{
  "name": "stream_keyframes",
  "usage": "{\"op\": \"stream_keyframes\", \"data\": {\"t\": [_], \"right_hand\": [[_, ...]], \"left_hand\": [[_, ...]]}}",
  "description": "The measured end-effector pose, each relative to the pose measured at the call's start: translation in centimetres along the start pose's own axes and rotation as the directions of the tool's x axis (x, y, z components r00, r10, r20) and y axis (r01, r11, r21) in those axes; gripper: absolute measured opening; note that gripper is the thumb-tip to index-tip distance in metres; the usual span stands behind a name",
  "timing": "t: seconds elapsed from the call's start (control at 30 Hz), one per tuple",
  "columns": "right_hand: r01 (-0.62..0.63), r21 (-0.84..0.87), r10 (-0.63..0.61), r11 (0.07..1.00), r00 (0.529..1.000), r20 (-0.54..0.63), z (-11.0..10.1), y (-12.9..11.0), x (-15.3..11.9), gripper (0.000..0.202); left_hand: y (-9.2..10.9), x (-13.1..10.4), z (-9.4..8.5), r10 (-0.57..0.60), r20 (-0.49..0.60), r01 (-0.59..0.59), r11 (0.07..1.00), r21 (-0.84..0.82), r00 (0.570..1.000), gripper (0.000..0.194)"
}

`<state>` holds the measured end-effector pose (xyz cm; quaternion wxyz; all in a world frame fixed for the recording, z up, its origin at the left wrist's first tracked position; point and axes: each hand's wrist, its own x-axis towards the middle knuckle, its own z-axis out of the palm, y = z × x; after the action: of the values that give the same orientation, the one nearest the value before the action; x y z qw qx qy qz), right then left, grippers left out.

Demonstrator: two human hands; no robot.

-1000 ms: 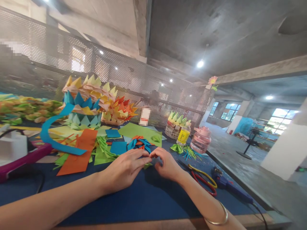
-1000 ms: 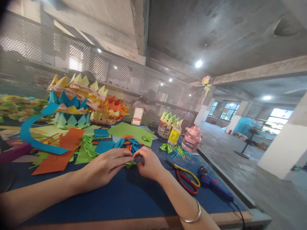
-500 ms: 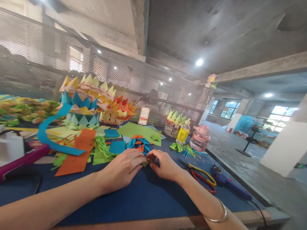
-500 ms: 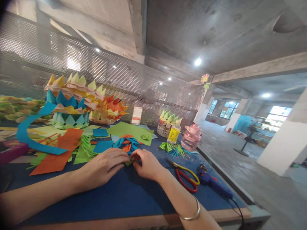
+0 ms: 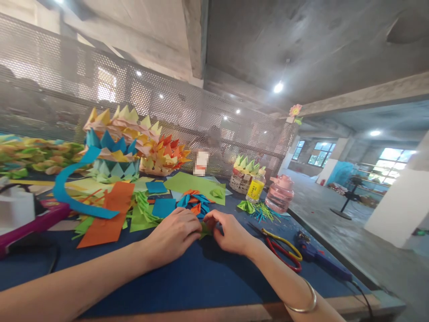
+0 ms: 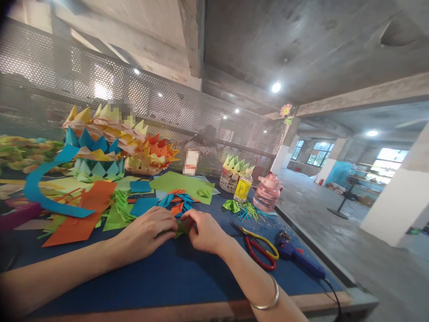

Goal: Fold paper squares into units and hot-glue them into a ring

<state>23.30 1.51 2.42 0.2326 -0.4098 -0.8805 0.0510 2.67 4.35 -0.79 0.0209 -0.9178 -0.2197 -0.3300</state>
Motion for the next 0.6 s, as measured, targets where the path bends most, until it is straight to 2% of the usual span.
{"op": "stream_keyframes", "data": {"t": [0.2,0.3,0.37,0.47,0.53,0.6], "right_hand": [[-0.073,-0.036,0.068,0.997,0.989,-0.133,-0.5,-0.3,0.1,0.034],[-0.157,-0.09,0.133,0.984,0.964,-0.229,-1.7,-0.8,-1.4,0.025],[-0.231,-0.147,0.185,0.962,0.944,-0.274,-3.2,-0.9,-3.7,0.023],[-0.391,-0.252,0.306,0.885,0.898,-0.316,-6.2,-0.1,-8.7,0.025],[-0.524,-0.324,0.421,0.788,0.842,-0.338,-8.4,1.2,-12.6,0.033],[-0.646,-0.392,0.544,0.655,0.763,-0.35,-10.4,2.6,-16.0,0.044]], "left_hand": [[-0.3,0.1,0.1,0.02,-0.019,-0.02,0.999,-0.03,1.0,0.007],[-0.4,0.0,0.1,0.033,-0.04,-0.035,0.998,-0.042,0.999,0.011],[-0.4,0.0,0.1,0.041,-0.055,-0.044,0.998,-0.048,0.998,0.013],[-0.5,0.0,0.1,0.052,-0.075,-0.056,0.997,-0.051,0.996,0.015],[-0.5,0.0,0.0,0.056,-0.083,-0.06,0.997,-0.05,0.995,0.015],[-0.6,0.1,-0.1,0.056,-0.093,-0.06,0.997,-0.047,0.994,0.016]]}}
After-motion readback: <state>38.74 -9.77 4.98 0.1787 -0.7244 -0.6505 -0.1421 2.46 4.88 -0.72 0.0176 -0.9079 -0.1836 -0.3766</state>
